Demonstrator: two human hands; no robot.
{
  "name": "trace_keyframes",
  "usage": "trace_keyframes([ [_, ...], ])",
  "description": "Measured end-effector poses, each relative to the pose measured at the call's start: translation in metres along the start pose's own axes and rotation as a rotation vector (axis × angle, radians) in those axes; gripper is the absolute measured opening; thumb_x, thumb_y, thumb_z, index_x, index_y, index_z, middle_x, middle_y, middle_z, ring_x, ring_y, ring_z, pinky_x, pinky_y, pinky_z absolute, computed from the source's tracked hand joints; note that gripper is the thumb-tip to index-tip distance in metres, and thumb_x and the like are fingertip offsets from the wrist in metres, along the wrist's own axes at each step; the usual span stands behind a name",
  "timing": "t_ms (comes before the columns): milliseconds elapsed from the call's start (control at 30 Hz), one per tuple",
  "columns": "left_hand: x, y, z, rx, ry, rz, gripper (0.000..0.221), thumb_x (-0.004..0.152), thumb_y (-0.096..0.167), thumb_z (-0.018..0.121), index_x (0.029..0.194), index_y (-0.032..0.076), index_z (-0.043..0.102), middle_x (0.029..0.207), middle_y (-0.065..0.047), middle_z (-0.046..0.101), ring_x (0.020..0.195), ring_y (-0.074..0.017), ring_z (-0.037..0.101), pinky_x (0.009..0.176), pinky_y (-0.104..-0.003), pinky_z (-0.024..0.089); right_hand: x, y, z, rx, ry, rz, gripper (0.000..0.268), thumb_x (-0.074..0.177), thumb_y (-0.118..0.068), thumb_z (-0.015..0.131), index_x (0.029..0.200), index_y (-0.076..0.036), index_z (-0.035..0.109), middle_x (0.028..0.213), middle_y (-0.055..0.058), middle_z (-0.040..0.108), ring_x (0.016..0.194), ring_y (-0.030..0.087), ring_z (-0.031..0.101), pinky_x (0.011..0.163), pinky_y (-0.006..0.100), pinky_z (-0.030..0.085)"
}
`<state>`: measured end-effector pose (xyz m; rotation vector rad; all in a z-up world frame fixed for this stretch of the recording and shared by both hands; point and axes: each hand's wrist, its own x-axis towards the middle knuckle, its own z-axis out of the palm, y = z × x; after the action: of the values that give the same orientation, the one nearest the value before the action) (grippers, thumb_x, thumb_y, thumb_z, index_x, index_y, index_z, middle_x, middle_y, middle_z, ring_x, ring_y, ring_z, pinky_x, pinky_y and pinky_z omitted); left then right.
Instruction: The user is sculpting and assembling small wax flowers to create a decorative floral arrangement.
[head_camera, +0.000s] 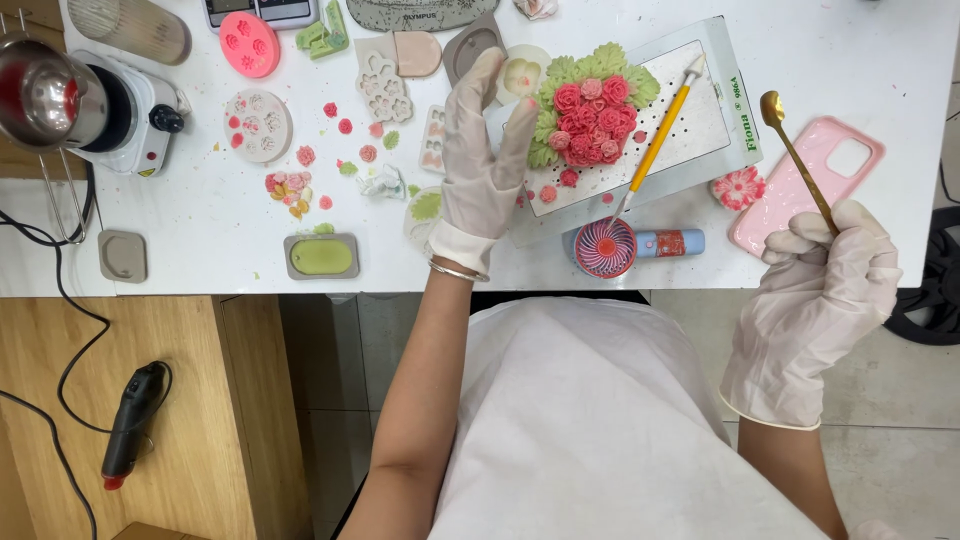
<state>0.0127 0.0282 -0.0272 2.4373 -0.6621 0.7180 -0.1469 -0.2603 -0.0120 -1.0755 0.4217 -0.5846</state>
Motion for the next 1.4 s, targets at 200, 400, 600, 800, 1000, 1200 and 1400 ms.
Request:
trace_keyframes([
  [200,0.027,-0.021,0.013,-0.49,-0.059,-0.225,0.042,0.121,0.032,0.04,0.154,0.007,0.046,0.154,-0.014,0.058,0.142,-0.0246,0.058,0.122,-0.032,0.043,0.003,-0.003,0.001,0.008,-0.03,-0.01,0.025,0.122,-0.016,0.056,0.129,0.008,0.057,0.102,0.017,0.063,0.078,0.02,0.06,0.075,0.03,0.054],
  [400,0.062,-0.032,0.019,-1.1,-0.25,-0.542,0.095,0.102,0.076,0.024,0.148,0.0,0.058,0.149,-0.019,0.063,0.141,-0.0314,0.061,0.124,-0.04,0.04,0.005,-0.007,0.0,-0.004,-0.022,-0.026,0.027,0.122,-0.016,0.058,0.129,0.01,0.056,0.102,0.018,0.063,0.079,0.021,0.06,0.077,0.03,0.055],
  [600,0.077,-0.038,0.036,-1.223,-0.444,-0.638,0.099,0.094,0.079,0.025,0.141,0.0,0.061,0.14,-0.015,0.067,0.13,-0.0289,0.065,0.117,-0.041,0.043,0.004,-0.011,-0.003,0.002,-0.023,-0.041,0.028,0.121,-0.016,0.058,0.128,0.011,0.056,0.102,0.018,0.064,0.08,0.021,0.062,0.077,0.03,0.056],
  [800,0.087,-0.053,0.07,-1.211,-0.61,-0.546,0.111,0.085,0.088,0.018,0.129,0.002,0.073,0.124,-0.013,0.076,0.117,-0.0219,0.066,0.109,-0.036,0.042,0.001,-0.019,0.002,0.044,-0.091,-0.039,0.026,0.121,-0.017,0.059,0.124,0.008,0.055,0.094,0.011,0.056,0.076,0.016,0.052,0.075,0.027,0.051],
  [1000,0.092,-0.066,0.103,-1.277,-0.738,-0.47,0.108,0.086,0.087,0.022,0.121,0.0,0.076,0.12,-0.015,0.076,0.113,-0.0187,0.07,0.105,-0.029,0.05,-0.002,-0.021,0.0,0.033,-0.139,-0.052,0.029,0.125,-0.018,0.058,0.112,0.007,0.053,0.088,0.008,0.051,0.073,0.015,0.048,0.067,0.024,0.042],
  [1200,0.098,-0.056,0.076,-1.067,-0.757,-0.328,0.095,0.088,0.084,0.029,0.115,0.009,0.081,0.109,-0.011,0.081,0.101,-0.0162,0.074,0.083,-0.029,0.056,-0.005,-0.018,0.003,0.023,-0.054,-0.036,0.026,0.121,-0.016,0.056,0.128,0.009,0.058,0.101,0.017,0.066,0.081,0.021,0.063,0.076,0.03,0.055],
  [1400,0.073,-0.024,0.013,-0.592,-0.453,-0.198,0.06,0.111,0.05,0.033,0.153,0.011,0.05,0.131,-0.007,0.065,0.109,-0.0126,0.069,0.09,-0.024,0.055,-0.005,-0.006,0.012,0.015,-0.044,-0.005,0.02,0.119,-0.012,0.059,0.13,0.005,0.059,0.107,0.021,0.071,0.083,0.025,0.071,0.079,0.036,0.062],
])
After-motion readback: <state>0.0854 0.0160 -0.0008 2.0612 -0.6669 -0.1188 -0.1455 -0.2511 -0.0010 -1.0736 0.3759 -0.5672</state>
